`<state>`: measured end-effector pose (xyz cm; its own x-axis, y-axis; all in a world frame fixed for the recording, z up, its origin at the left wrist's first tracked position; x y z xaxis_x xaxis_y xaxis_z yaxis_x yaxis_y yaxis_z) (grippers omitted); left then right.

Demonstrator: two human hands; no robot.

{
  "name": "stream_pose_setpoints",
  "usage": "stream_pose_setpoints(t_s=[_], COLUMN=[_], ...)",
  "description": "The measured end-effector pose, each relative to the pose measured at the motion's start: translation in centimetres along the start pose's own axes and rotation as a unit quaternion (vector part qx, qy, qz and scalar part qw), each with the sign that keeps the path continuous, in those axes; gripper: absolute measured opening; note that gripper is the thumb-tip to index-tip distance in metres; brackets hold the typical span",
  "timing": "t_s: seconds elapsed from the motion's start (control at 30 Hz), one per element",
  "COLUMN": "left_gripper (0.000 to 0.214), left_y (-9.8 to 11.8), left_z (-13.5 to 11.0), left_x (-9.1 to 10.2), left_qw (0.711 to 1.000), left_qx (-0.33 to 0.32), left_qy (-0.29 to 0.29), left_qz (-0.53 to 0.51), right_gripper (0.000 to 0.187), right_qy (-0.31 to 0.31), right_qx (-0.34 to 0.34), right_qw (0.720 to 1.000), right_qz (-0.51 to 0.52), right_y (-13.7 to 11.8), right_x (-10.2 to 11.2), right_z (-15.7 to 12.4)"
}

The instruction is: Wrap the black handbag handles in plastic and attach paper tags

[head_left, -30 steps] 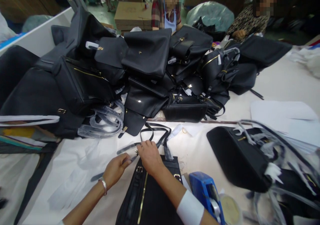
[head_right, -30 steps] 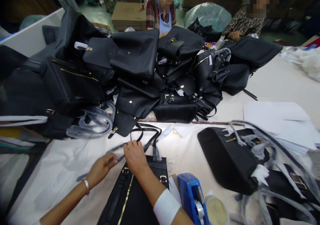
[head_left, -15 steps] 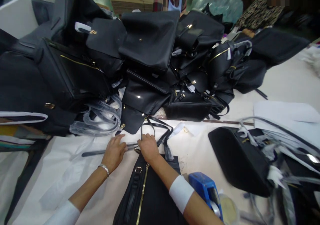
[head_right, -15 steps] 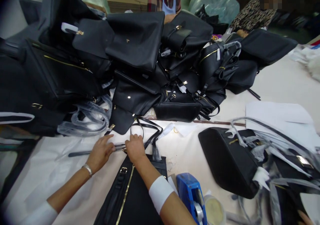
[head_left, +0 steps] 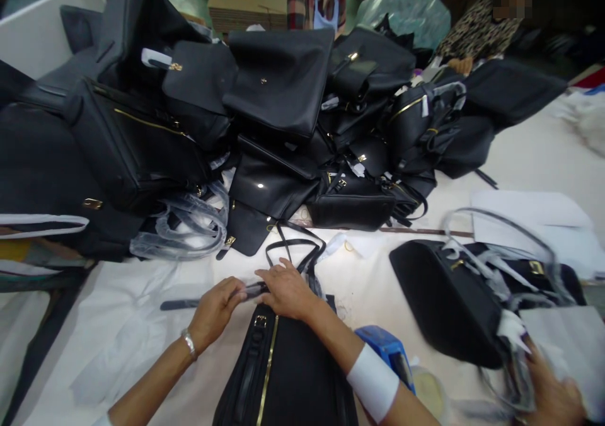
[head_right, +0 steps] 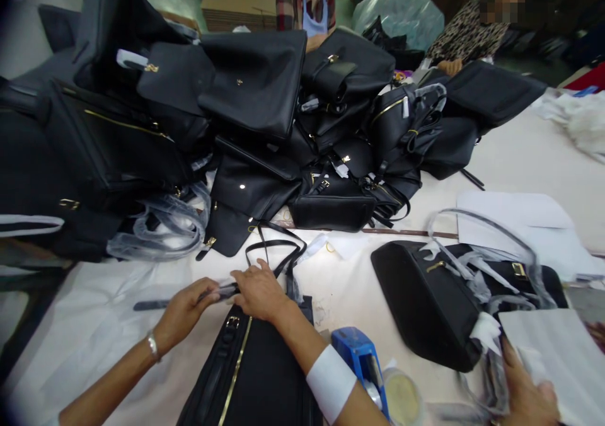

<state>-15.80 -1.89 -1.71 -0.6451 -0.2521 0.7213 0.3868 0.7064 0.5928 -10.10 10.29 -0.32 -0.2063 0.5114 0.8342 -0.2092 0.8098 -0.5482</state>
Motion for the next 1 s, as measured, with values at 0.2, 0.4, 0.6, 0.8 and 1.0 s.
stream_pose_setpoints(t_s=[0.2,0.4,0.6,0.8,1.0], left_gripper=[0.020,0.008,0.017,0.056,0.011], left_y=[4.5,8.6,12.1,12.7,9.3], left_z=[-2.5,-5.0,-8.1,-10.9,-12.7], left_x=[1.0,1.1,0.8,1.4,1.3], left_qw=[1.000,0.999,0.997,0.991,0.970], left_qx=[-0.006,-0.029,-0.058,-0.081,-0.051], left_qy=[-0.006,-0.010,-0.025,-0.069,-0.099], left_qz=[-0.026,-0.028,-0.033,0.085,0.217], right_gripper=[0.040,0.043,0.012,0.011,0.021], right_qy=[0.022,0.062,0.098,0.142,0.127], right_qx=[-0.029,-0.058,-0.042,-0.006,0.033], right_qw=[0.999,0.995,0.993,0.990,0.991], right_qz=[0.024,0.054,0.056,0.016,0.027], right_y=[-1.3,-3.0,-5.8,-8.0,-9.0], right_x=[1.5,4.2,5.5,7.4,6.5], right_z=[-2.1,-6.4,-10.8,-15.1,-17.4])
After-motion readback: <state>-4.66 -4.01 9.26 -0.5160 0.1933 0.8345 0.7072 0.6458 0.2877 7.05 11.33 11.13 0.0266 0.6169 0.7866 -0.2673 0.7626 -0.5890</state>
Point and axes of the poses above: each hand's wrist, its own z-axis towards the middle knuckle, its own x-axis out of the back of the hand, y = z × x, the point moved 8 cm from there along z, towards the middle knuckle, and after that the axes turned 8 degrees about x, right-handed, at the moved point
